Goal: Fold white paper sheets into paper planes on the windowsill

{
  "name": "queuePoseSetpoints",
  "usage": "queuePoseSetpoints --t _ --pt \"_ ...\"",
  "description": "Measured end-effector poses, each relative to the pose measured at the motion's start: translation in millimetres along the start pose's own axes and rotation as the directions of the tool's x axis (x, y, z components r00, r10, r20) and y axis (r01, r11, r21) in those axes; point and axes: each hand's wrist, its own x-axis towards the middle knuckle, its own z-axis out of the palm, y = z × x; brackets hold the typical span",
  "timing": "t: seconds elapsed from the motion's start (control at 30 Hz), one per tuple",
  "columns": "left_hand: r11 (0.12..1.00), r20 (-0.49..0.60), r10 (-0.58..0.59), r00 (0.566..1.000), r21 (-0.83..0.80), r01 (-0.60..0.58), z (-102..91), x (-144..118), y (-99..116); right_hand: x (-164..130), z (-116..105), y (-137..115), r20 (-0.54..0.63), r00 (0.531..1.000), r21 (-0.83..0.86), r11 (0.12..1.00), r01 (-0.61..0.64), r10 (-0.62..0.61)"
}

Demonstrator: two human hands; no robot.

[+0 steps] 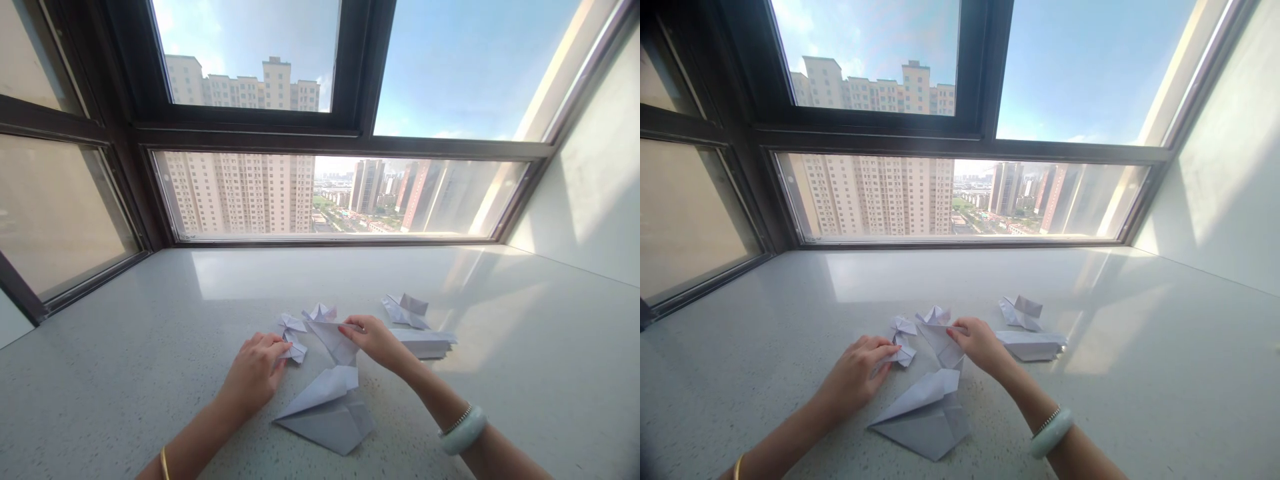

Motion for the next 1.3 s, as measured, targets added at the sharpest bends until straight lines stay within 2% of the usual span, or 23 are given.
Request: queuePoseSetpoints --t 0.07,0.13,0.2,0.27,0.37,0.47,0.6,0.73,0.9,1.3 --pt "0.999 -0.045 -0.041 0.998 0.027 0.042 -3.7 -1 4 2 -3 3 0.017 1.000 0.099 0.995 -0.010 0.008" --pt "0.999 -0.069 -0.036 0.997 -0.002 0.036 -7.1 -3 11 2 -6 4 0.037 0.999 0.195 0.981 -0.022 0.015" --pt "0.995 -0.031 0.020 0.999 -0.094 -0.023 -10.1 -6 20 2 -9 3 0.051 0.998 0.266 0.963 -0.034 0.021" --pt "0.974 0.055 0.100 0.993 -0.208 -0.087 -12.2 -10 30 0 -11 1 0.070 0.997 0.355 0.933 -0.066 0.044" --pt "0.943 0.182 0.178 0.967 -0.312 -0.114 -13.4 -15 41 -3 -15 -1 0.142 0.985 0.593 0.789 -0.162 0.095" --pt "0.938 0.272 0.183 0.945 -0.335 -0.085 -12.5 -16 45 -4 -19 -1 0.203 0.973 0.752 0.618 -0.229 0.114" --pt "0.924 0.356 0.200 0.913 -0.378 -0.055 -10.5 -15 43 -3 -27 0 0.127 0.984 0.836 0.521 -0.174 0.125" --pt "0.908 0.375 0.249 0.893 -0.410 -0.081 -9.8 -15 42 -1 -32 1 0.007 0.983 0.889 0.449 -0.089 0.181" --pt "0.909 0.362 0.275 0.891 -0.401 -0.118 -10.2 -14 42 0 -31 2 -0.009 0.979 0.906 0.416 -0.079 0.204" --pt "0.888 0.273 0.266 0.924 -0.443 -0.125 -4.9 -12 38 0 -30 5 0.020 0.984 0.885 0.454 -0.100 0.178"
